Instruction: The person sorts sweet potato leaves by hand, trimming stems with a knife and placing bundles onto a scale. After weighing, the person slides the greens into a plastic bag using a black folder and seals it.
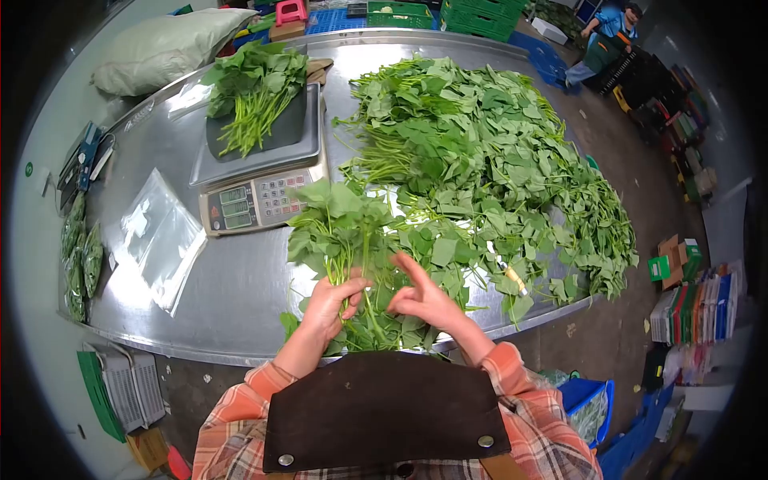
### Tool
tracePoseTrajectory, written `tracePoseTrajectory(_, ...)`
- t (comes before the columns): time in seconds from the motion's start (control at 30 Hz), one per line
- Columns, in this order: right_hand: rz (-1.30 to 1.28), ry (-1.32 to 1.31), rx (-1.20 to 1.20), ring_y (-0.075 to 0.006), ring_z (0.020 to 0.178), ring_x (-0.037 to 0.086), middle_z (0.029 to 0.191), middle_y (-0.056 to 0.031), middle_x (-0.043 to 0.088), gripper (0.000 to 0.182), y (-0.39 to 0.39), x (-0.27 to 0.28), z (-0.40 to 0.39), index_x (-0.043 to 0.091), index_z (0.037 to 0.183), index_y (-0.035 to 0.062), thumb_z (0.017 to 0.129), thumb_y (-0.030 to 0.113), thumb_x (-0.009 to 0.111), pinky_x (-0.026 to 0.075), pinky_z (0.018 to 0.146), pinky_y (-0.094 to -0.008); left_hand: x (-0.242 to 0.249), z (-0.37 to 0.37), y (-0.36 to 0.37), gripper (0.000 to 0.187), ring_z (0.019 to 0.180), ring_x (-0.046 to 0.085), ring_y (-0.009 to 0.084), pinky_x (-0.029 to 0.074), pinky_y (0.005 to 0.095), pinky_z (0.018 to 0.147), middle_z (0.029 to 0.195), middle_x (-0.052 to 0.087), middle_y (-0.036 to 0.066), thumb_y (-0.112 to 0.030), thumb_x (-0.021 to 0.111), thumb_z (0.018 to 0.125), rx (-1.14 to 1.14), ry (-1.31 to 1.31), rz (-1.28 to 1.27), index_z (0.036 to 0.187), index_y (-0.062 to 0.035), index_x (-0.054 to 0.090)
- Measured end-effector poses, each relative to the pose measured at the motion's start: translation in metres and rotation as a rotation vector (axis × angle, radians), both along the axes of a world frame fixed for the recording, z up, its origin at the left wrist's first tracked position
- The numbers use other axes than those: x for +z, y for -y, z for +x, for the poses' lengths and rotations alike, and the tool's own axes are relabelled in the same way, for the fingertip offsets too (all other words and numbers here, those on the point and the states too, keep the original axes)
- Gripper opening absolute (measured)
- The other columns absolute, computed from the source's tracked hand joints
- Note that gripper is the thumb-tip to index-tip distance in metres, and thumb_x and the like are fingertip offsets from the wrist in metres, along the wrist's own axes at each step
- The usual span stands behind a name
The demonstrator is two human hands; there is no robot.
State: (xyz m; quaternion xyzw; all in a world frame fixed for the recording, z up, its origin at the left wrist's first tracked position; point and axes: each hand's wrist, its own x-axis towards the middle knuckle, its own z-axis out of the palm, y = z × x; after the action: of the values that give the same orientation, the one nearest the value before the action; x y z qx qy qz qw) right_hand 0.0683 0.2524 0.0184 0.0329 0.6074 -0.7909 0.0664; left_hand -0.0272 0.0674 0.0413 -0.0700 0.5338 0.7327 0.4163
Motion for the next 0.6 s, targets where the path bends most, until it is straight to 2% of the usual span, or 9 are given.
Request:
tracePoseTrajectory(0.03, -0.108, 0.029, 0.007, -0.0200, 0.083, 0.059, 0.123, -0.0140, 0.044, 0.062, 0.009, -0.002, -0.004, 0.023, 0.139, 0.0036, 0.090, 0.024, 0.055, 0.050, 0.072, -0.0299, -0.001, 0.001, -0.001, 0.032, 0.050, 0.042, 0.0053, 0.028, 0.0182, 0.036, 0.079, 0.059, 0.005, -0.009, 0.063, 0.080, -0.017, -0.007, 0.038, 0.108, 0.0041, 0.052)
tracePoseTrajectory(0.13, -0.251, 0.223, 0.088, -0.0168, 0.079, 0.059, 0.100, -0.0091, 0.057, 0.045, 0.039, -0.017, -0.014, 0.040, 0.129, 0.0023, 0.093, 0.027, 0.050, 0.049, 0.069, -0.0269, -0.001, 0.002, 0.000, 0.027, 0.050, 0.042, 0.0056, 0.028, 0.0179, 0.036, 0.080, 0.059, 0.007, -0.007, 0.062, 0.080, 0.040, -0.032, 0.074, 0.104, 0.0010, 0.052)
tracePoseTrajectory(0.23, 0.203, 0.116, 0.173, -0.0140, 0.072, 0.057, 0.080, -0.0030, 0.060, 0.032, 0.040, -0.017, -0.014, 0.055, 0.110, 0.0009, 0.094, 0.028, 0.048, 0.046, 0.064, -0.0243, -0.002, -0.006, 0.013, 0.020, 0.050, 0.042, 0.0054, 0.028, 0.0178, 0.035, 0.081, 0.060, 0.007, -0.006, 0.062, 0.081, 0.267, -0.056, 0.041, 0.099, -0.0034, 0.052)
tracePoseTrajectory(0.33, 0.396, 0.209, 0.098, -0.0125, 0.065, 0.054, 0.071, -0.0022, 0.058, 0.030, 0.028, -0.002, -0.011, 0.060, 0.093, 0.0000, 0.093, 0.028, 0.049, 0.044, 0.060, -0.0255, -0.024, -0.030, 0.047, 0.020, 0.056, 0.045, 0.0055, 0.029, 0.0176, 0.037, 0.082, 0.059, 0.006, -0.007, 0.062, 0.082, 0.614, -0.108, -0.004, 0.099, -0.0035, 0.052)
tracePoseTrajectory(0.37, 0.626, 0.075, -0.003, -0.0193, 0.066, 0.057, 0.076, -0.0088, 0.058, 0.031, 0.023, -0.007, -0.014, 0.058, 0.092, -0.0009, 0.089, 0.030, 0.054, 0.046, 0.061, -0.0326, -0.027, -0.036, 0.057, 0.019, 0.058, 0.046, 0.0061, 0.032, 0.0187, 0.040, 0.082, 0.058, 0.005, -0.008, 0.062, 0.082, 0.595, -0.109, 0.033, 0.098, -0.0037, 0.053)
tracePoseTrajectory(0.47, 1.309, 0.119, -0.068, -0.0347, 0.076, 0.059, 0.092, -0.0182, 0.058, 0.032, 0.026, -0.012, -0.038, 0.059, 0.087, 0.0006, 0.086, 0.032, 0.056, 0.049, 0.068, -0.0401, -0.033, -0.035, 0.069, 0.016, 0.064, 0.048, 0.0085, 0.039, 0.0226, 0.049, 0.082, 0.057, 0.004, -0.011, 0.061, 0.084, 0.491, -0.045, 0.121, 0.097, -0.0038, 0.053)
tracePoseTrajectory(0.5, 1.406, 0.177, 0.000, -0.0363, 0.085, 0.059, 0.102, -0.0196, 0.056, 0.033, 0.026, -0.031, -0.046, 0.058, 0.089, 0.0003, 0.083, 0.033, 0.057, 0.049, 0.072, -0.0417, -0.030, -0.030, 0.064, 0.015, 0.065, 0.049, 0.0094, 0.041, 0.0246, 0.052, 0.082, 0.056, 0.004, -0.012, 0.060, 0.085, 0.427, 0.011, 0.139, 0.096, -0.0037, 0.053)
tracePoseTrajectory(0.57, 1.309, 0.158, -0.066, -0.0361, 0.084, 0.058, 0.099, -0.0198, 0.057, 0.032, 0.011, -0.055, -0.053, 0.057, 0.092, 0.0005, 0.083, 0.031, 0.057, 0.049, 0.072, -0.0415, -0.038, -0.025, 0.060, 0.020, 0.067, 0.049, 0.0138, 0.043, 0.0288, 0.063, 0.079, 0.053, 0.003, -0.016, 0.055, 0.090, 0.331, 0.055, 0.224, 0.106, -0.0053, 0.050)
tracePoseTrajectory(0.6, 1.264, 0.148, -0.095, -0.0360, 0.084, 0.058, 0.098, -0.0198, 0.058, 0.032, -0.002, -0.065, -0.055, 0.057, 0.094, 0.0005, 0.083, 0.030, 0.058, 0.049, 0.072, -0.0414, -0.035, -0.022, 0.057, 0.021, 0.065, 0.049, 0.0139, 0.044, 0.0294, 0.062, 0.078, 0.053, 0.003, -0.016, 0.055, 0.090, 0.361, 0.013, 0.247, 0.107, -0.0052, 0.050)
